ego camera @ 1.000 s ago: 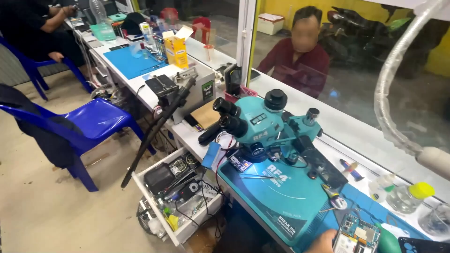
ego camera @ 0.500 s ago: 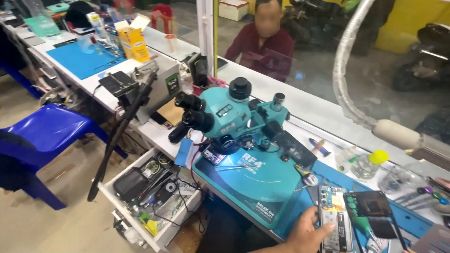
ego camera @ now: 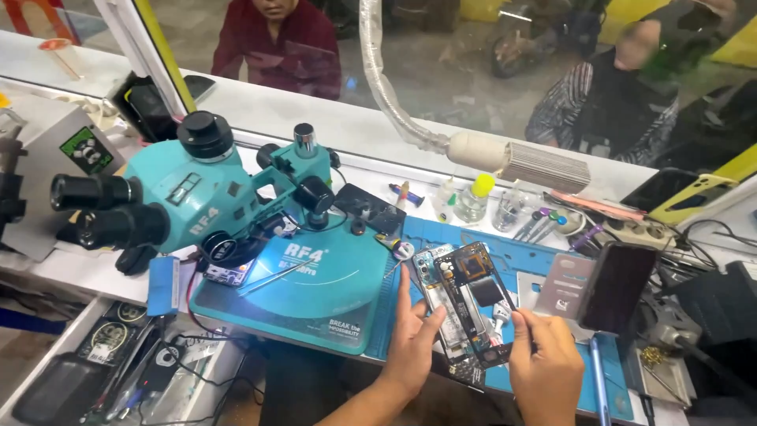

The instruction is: Repairing a mobile phone by inspecting and cleaning internal components using a hand blower and screwdriver.

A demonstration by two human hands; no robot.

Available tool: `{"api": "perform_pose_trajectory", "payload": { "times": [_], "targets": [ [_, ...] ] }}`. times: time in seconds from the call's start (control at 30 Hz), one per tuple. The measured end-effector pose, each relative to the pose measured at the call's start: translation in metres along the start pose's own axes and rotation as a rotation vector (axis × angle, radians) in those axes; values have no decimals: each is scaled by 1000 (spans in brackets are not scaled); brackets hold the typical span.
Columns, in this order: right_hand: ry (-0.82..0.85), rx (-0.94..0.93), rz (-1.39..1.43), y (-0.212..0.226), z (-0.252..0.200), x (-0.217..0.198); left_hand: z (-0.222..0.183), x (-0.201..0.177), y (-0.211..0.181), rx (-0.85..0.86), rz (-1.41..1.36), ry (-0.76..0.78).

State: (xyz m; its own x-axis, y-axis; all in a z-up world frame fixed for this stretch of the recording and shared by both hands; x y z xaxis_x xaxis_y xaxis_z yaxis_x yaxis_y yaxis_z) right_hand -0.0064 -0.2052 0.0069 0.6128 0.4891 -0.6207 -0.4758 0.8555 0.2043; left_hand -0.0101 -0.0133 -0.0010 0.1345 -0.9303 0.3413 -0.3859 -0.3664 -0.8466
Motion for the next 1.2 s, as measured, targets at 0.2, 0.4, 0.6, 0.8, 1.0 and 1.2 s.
{"api": "perform_pose_trajectory", "payload": {
  "times": [0.2, 0.4, 0.6, 0.8, 1.0, 1.2],
  "targets": [
    [76, 136, 94, 3, 4, 3, 7, 17, 16, 60, -350, 203],
    [136, 204, 130, 0, 1, 14, 9, 21, 22, 90, -310, 204],
    [176, 265, 167, 6, 5, 15, 11, 19, 23, 74, -279, 201],
    [185, 278, 161, 3, 4, 19, 12, 19, 23, 31, -245, 159],
    [194, 406, 175, -12, 2, 19, 9, 23, 17, 207, -215, 221],
    [199, 390, 158, -14, 2, 18, 14, 25, 21, 163, -179, 193]
  ]
}}
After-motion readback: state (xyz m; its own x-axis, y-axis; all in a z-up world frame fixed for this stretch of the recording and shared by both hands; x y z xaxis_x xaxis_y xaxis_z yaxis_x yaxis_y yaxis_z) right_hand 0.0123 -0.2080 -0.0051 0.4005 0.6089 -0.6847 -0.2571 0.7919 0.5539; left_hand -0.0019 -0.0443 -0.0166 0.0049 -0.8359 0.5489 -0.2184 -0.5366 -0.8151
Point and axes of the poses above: each hand's wrist, its own z-axis towards the middle knuckle, its own x-axis out of the palm, y = z × x, the point moved 2 cm from there along z, towards the middle knuckle, and after that the axes turned 12 degrees about -x, right-handed, at the moved point
